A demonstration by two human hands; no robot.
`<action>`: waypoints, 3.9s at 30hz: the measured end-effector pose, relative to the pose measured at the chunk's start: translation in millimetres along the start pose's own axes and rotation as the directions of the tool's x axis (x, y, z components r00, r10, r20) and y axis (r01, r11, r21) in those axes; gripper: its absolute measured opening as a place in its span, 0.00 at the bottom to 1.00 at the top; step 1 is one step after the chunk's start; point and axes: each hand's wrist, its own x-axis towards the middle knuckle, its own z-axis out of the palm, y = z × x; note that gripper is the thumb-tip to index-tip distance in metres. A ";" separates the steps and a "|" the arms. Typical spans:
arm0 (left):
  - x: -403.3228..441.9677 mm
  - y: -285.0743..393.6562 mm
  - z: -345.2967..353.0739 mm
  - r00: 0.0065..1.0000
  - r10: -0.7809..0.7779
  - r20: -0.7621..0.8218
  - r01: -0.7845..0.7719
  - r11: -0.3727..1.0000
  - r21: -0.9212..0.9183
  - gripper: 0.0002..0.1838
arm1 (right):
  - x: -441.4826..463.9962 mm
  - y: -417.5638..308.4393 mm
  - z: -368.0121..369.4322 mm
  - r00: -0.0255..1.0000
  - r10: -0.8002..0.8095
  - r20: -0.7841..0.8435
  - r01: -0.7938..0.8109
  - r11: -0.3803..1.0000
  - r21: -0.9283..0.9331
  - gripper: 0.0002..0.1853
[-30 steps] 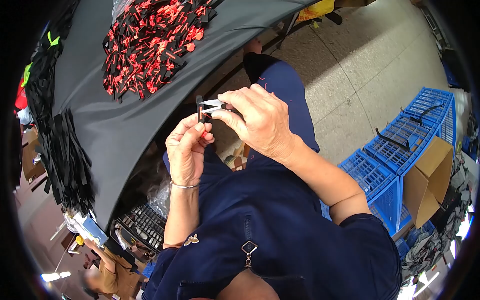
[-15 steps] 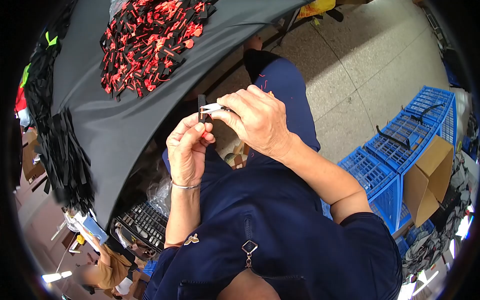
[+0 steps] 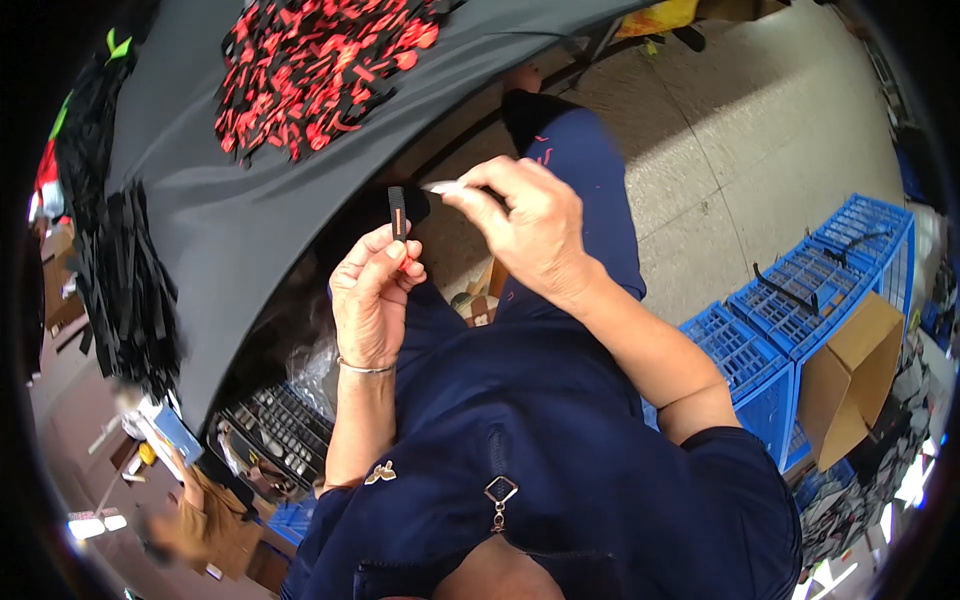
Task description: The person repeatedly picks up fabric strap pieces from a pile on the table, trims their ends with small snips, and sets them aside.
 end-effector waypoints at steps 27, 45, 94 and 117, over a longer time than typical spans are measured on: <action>-27.1 56.4 -114.7 0.455 0.889 0.048 -0.422 0.167 0.891 0.18 | -3.3 -7.5 17.7 0.918 0.363 0.161 -0.395 0.877 0.275 0.08; 89.2 105.8 -39.4 0.762 0.645 -0.062 -0.284 0.419 0.862 0.12 | 12.9 -4.1 3.1 0.935 0.331 0.125 -0.353 0.895 0.273 0.07; 45.1 67.2 24.7 0.992 0.044 0.116 -0.095 0.874 0.476 0.09 | 41.5 -24.7 4.3 0.969 0.237 0.073 -0.245 0.868 0.431 0.10; 21.5 23.5 16.8 0.993 -0.042 0.112 0.041 0.999 0.014 0.13 | 29.7 -24.7 -4.9 0.999 -0.035 -0.017 0.037 0.992 0.119 0.18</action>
